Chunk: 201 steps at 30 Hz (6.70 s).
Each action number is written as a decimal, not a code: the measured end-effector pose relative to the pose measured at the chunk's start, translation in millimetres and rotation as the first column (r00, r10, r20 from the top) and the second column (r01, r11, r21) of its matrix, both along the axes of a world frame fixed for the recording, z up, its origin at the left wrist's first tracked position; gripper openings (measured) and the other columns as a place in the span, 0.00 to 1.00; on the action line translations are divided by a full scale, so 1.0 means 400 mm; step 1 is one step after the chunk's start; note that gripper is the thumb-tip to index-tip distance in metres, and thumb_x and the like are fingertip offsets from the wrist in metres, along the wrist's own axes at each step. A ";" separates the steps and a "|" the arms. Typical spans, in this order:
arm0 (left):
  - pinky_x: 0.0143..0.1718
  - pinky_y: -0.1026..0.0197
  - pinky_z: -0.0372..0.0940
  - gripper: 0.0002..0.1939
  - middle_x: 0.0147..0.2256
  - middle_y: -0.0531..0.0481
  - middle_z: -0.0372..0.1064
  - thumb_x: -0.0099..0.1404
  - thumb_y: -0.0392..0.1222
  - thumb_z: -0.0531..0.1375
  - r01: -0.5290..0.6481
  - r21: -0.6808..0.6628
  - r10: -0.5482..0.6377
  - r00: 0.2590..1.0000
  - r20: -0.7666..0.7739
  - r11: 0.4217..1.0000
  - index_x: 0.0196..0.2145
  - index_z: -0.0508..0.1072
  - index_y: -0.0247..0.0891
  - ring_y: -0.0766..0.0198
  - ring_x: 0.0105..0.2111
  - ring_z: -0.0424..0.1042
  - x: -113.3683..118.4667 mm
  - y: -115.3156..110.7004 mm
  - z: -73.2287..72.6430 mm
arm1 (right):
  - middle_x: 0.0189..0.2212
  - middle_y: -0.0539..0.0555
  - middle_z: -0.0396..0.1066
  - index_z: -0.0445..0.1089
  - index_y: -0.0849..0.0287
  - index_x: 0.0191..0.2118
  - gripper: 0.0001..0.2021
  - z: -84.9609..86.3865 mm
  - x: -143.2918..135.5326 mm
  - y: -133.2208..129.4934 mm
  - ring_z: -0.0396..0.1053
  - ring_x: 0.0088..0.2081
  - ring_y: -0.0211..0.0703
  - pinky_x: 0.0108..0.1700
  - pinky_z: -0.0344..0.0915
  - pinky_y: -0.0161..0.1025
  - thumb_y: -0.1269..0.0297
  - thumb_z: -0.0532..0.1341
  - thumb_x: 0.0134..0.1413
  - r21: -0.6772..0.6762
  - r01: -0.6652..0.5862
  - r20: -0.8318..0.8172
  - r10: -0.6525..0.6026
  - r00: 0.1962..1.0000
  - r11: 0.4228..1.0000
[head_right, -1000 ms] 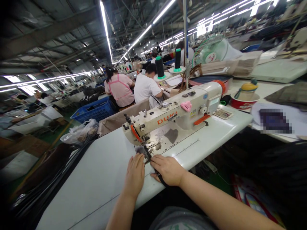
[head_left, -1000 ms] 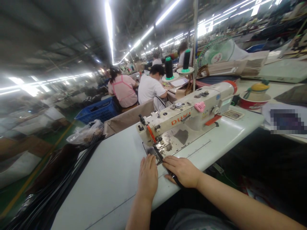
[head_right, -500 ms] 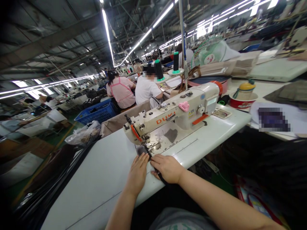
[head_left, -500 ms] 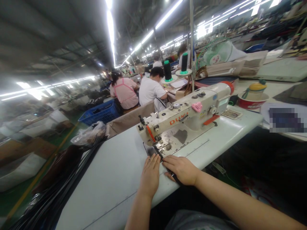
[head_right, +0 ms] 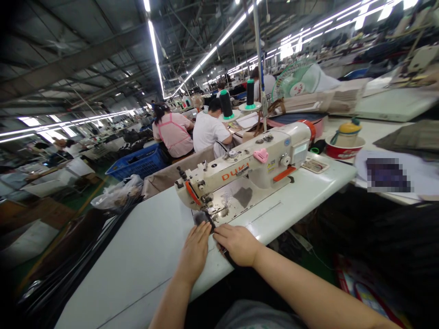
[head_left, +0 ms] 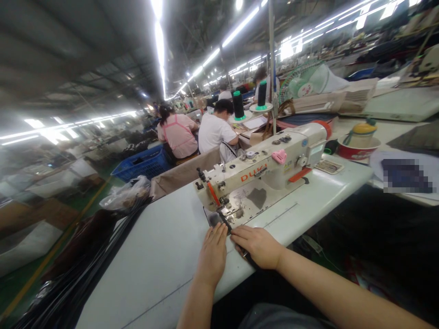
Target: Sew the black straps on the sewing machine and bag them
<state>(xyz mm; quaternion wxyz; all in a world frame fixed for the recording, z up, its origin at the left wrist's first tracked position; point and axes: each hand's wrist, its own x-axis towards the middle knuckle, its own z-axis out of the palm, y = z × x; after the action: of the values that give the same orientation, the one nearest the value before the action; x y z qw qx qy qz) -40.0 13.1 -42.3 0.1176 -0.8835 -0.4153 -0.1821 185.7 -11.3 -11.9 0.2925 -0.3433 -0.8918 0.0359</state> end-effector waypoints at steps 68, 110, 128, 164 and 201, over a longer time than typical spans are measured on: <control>0.66 0.39 0.63 0.24 0.64 0.40 0.67 0.76 0.41 0.50 -0.022 -0.028 0.022 0.999 0.024 0.999 0.66 0.63 0.34 0.51 0.66 0.65 0.009 -0.009 0.019 | 0.56 0.58 0.73 0.72 0.54 0.60 0.22 0.044 0.014 0.081 0.69 0.57 0.47 0.54 0.72 0.40 0.75 0.55 0.64 -0.136 0.338 0.215 -0.305 0.928 0.931; 0.71 0.46 0.55 0.24 0.66 0.42 0.65 0.77 0.44 0.49 -0.100 -0.082 0.105 0.993 0.056 0.992 0.67 0.65 0.36 0.56 0.67 0.63 0.017 -0.021 0.028 | 0.45 0.61 0.76 0.75 0.60 0.49 0.18 0.472 0.237 0.303 0.71 0.46 0.52 0.46 0.64 0.43 0.52 0.56 0.70 0.486 0.450 0.002 -0.516 0.857 0.749; 0.71 0.46 0.54 0.23 0.66 0.42 0.65 0.78 0.45 0.50 -0.107 -0.151 0.119 0.990 0.076 0.983 0.65 0.67 0.34 0.54 0.69 0.60 0.019 0.000 0.040 | 0.28 0.53 0.71 0.71 0.56 0.33 0.13 -0.010 0.153 0.071 0.67 0.33 0.45 0.39 0.61 0.39 0.64 0.55 0.72 0.215 0.438 -0.060 -0.436 0.898 0.873; 0.68 0.39 0.57 0.29 0.62 0.45 0.69 0.64 0.25 0.54 -0.178 -0.321 0.234 0.961 0.146 0.930 0.58 0.75 0.44 0.49 0.67 0.61 0.000 0.079 0.076 | 0.26 0.52 0.68 0.69 0.55 0.30 0.13 0.003 0.145 0.066 0.65 0.32 0.44 0.37 0.60 0.41 0.65 0.56 0.70 0.236 0.461 -0.043 -0.464 0.885 0.856; 0.54 0.48 0.70 0.05 0.42 0.49 0.82 0.61 0.39 0.69 -0.087 -0.358 0.233 0.891 0.389 0.930 0.36 0.85 0.46 0.54 0.44 0.77 -0.053 0.248 0.071 | 0.26 0.52 0.68 0.68 0.55 0.29 0.14 -0.004 0.148 0.063 0.65 0.32 0.44 0.38 0.60 0.41 0.67 0.55 0.69 0.196 0.460 -0.055 -0.459 0.887 0.866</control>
<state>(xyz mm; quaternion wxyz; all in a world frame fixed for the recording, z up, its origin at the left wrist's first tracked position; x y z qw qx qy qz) -61.1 112.4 -14.1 -0.1107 -0.7916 -0.5278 -0.2871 244.9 13.8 -13.3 0.3289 -0.5139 -0.7824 -0.1251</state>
